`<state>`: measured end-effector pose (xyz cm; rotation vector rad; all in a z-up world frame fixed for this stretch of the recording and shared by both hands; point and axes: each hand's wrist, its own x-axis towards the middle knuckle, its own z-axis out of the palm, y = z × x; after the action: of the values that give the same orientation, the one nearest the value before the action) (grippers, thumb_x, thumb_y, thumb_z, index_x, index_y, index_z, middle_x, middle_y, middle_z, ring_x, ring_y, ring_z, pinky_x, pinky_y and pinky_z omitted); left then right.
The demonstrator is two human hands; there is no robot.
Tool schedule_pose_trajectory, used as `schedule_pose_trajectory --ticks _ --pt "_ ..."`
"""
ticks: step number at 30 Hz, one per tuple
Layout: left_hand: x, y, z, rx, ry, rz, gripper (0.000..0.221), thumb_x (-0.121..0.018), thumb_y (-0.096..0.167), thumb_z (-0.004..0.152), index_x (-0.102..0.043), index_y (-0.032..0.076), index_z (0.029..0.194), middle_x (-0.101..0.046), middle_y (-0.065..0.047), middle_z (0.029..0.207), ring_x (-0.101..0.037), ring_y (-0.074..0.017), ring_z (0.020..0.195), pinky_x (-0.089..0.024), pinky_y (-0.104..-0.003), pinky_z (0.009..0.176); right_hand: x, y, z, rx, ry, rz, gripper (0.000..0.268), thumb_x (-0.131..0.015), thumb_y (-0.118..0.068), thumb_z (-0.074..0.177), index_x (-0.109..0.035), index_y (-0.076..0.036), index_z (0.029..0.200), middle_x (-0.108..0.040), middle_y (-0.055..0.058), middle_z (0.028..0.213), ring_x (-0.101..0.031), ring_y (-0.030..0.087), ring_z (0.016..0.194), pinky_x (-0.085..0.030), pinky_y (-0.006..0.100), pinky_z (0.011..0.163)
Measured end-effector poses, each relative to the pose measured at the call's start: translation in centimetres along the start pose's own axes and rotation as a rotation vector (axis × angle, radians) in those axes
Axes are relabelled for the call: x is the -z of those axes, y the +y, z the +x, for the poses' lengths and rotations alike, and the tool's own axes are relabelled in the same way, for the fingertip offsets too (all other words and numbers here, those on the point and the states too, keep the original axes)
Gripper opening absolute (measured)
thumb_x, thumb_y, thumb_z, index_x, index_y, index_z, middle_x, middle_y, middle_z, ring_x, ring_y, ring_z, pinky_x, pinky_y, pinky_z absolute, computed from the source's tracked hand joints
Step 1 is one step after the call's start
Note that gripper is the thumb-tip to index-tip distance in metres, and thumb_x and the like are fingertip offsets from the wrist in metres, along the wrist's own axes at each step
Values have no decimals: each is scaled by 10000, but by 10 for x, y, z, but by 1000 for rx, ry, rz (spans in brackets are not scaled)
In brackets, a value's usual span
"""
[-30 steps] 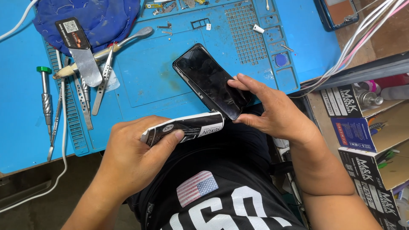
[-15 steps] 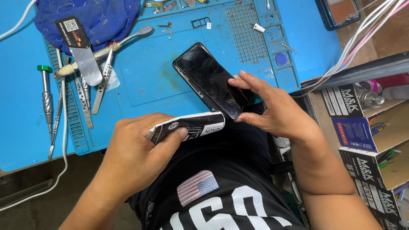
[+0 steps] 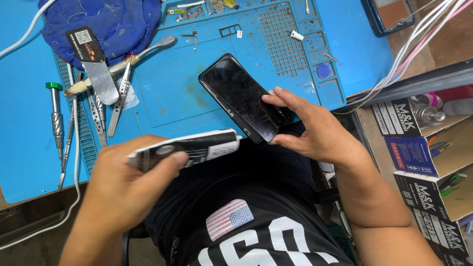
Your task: The person applies adhesive from a tube along the edges of a smartphone. They then use a plastic card to pry the back cover off the device, separating it from the main body.
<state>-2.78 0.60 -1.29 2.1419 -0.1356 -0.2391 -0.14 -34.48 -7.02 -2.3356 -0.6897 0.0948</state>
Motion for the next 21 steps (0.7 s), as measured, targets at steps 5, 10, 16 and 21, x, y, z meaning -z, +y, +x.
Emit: schedule_pose_trajectory --ticks 5,10,16,21 --pt "15 -36 -9 171 164 -358 110 -699 76 907 -706 -23 957 -730 -157 712 -716 -219 616 -583 -291 588 -4 2 -2 26 23 9 1022 -887 -138 822 -244 -176 1615 -580 91 1548 -533 306 1481 -558 335 1013" --pt "-13 -69 -30 -21 308 -751 319 -667 104 928 -601 -84 1177 -693 -256 972 -750 -345 726 -699 -371 633 -13 10 -5 214 144 50 993 -872 -183 914 -195 -135 1639 -538 179 1558 -561 336 1470 -471 457 1247" --pt "-64 -56 -40 4 261 -834 366 -702 98 880 -625 -120 1163 -705 -304 873 -754 -396 672 -655 -377 570 -28 20 -10 287 263 88 984 -847 -244 970 -149 -126 1654 -460 231 1606 -536 364 1498 -464 473 1273" --pt "-76 39 -56 -252 230 -26 162 -668 196 889 -748 73 959 -783 -83 945 -779 -184 825 -626 -262 715 -36 30 -13 284 305 147 1030 -844 -283 973 -95 -183 1673 -424 223 1632 -548 391 1492 -461 506 1276"
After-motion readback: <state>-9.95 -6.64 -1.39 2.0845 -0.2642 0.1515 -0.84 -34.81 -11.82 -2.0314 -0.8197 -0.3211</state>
